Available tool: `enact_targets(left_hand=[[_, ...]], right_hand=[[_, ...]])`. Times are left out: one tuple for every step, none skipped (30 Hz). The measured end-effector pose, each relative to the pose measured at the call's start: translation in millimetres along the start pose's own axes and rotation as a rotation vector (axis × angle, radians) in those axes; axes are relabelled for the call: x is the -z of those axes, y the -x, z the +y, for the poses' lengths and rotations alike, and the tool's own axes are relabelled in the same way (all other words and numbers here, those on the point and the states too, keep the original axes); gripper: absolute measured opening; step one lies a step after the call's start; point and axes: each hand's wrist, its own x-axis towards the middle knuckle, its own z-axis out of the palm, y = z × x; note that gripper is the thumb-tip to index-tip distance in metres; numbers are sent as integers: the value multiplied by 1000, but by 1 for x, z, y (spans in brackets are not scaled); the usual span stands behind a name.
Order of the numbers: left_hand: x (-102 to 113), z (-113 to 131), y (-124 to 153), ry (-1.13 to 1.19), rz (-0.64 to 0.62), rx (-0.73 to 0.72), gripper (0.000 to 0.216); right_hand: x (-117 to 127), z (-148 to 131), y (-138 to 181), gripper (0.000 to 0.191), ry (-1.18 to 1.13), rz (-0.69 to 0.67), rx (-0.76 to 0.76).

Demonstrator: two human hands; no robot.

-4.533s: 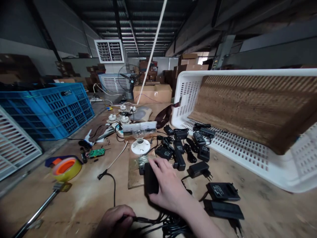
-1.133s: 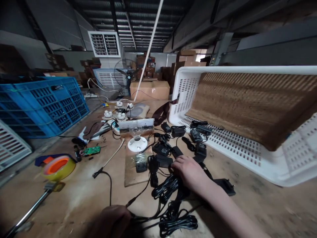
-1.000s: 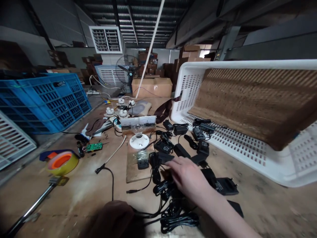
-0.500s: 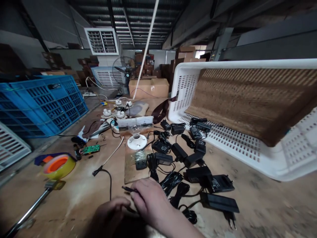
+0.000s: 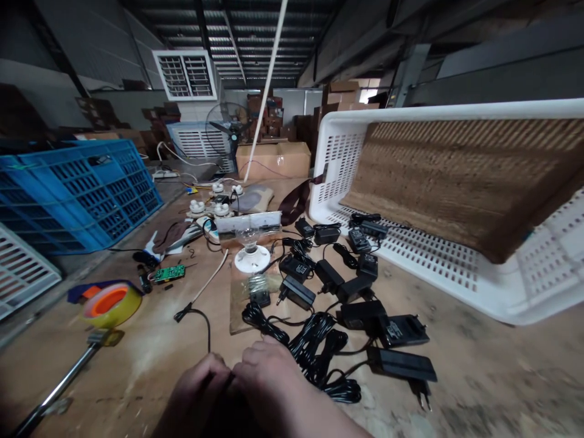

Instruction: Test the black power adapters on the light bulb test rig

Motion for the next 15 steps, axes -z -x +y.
enact_targets(left_hand=[[0, 1, 0, 3, 1, -5, 42], [1, 2, 0, 18, 4, -11, 41], [3, 3, 1, 36, 7, -31, 39], [8, 5, 3, 51, 14, -68, 37], [14, 6, 6, 57, 25, -121, 34], [23, 8, 9, 50, 45, -185, 32], [32, 9, 12, 31, 74, -251, 30], [43, 10, 14, 2, 104, -298, 30], [54, 9, 16, -33, 130, -311, 31], [65, 8, 16, -68, 149, -295, 31], [75, 6, 16, -108, 167, -252, 30], [85, 3, 14, -151, 193, -205, 30], [92, -1, 12, -203, 220, -165, 29], [98, -6, 9, -264, 251, -142, 28], [101, -10, 7, -329, 278, -144, 28]], right_hand=[[4, 1, -2, 15, 17, -14, 33], [11, 2, -4, 16, 12, -12, 53], [19, 3, -4, 17, -9, 8, 55], [29, 5, -4, 20, -31, 45, 44], [39, 8, -3, 26, -38, 85, 21], [49, 11, -4, 34, -23, 117, -8], [57, 14, -5, 42, 10, 131, -30], [63, 17, -7, 49, 47, 115, -31], [66, 20, -9, 54, 77, 76, -10], [67, 22, -12, 57, 90, 21, 25], [65, 24, -15, 58, 85, -45, 70], [61, 25, -18, 58, 69, -109, 111], [56, 25, -20, 58, 51, -168, 134], [50, 25, -21, 57, 31, -215, 140], [44, 25, -22, 55, 8, -243, 128]])
